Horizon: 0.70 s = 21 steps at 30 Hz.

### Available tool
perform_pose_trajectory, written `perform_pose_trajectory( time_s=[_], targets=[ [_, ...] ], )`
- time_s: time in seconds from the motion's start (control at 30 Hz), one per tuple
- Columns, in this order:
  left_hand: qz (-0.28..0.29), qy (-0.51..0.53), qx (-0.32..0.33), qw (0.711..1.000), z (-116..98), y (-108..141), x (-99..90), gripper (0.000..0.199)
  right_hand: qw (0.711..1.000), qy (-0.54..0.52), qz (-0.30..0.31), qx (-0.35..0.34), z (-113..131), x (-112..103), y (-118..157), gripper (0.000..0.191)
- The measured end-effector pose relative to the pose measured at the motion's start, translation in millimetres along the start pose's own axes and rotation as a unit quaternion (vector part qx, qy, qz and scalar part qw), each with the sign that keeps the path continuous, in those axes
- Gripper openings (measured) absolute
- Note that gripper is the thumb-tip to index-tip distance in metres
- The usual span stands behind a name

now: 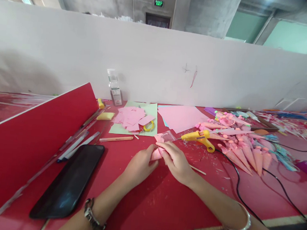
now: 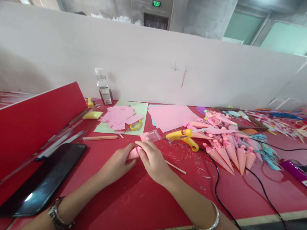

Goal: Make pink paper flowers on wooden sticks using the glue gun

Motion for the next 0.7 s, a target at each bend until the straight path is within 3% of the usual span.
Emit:
perform_pose_trajectory(
  time_s=[0.23, 0.4, 0.7],
  targets=[
    [-0.01, 0.039, -0.006, 0.999, -1.9, -0.1, -0.2, 0.024, 0.999, -0.026, 0.03, 0.005, 4.2, 5.0, 1.2, 0.031],
    [-0.016, 0.079, 0.004, 0.997, -3.9, -1.5, -5.1, 0.008, 0.981, -0.176, -0.004, 0.076, -7.6, -0.2, 0.9, 0.038],
    [0.056, 0.218, -0.012, 0.974, -1.2, -3.2, 2.5, 0.015, 0.956, -0.284, -0.019, 0.076, -8.0, -5.9, -1.5, 0.019]
  ],
)
Point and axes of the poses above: each hand's wrist, its own y-axis away from the middle knuckle, its own x-axis out of the palm, z = x × y, the point moved 8 cm from there along -y, towards the middle knuckle, and after that the axes turned 5 degrees about -y, right-handed, at the moved point
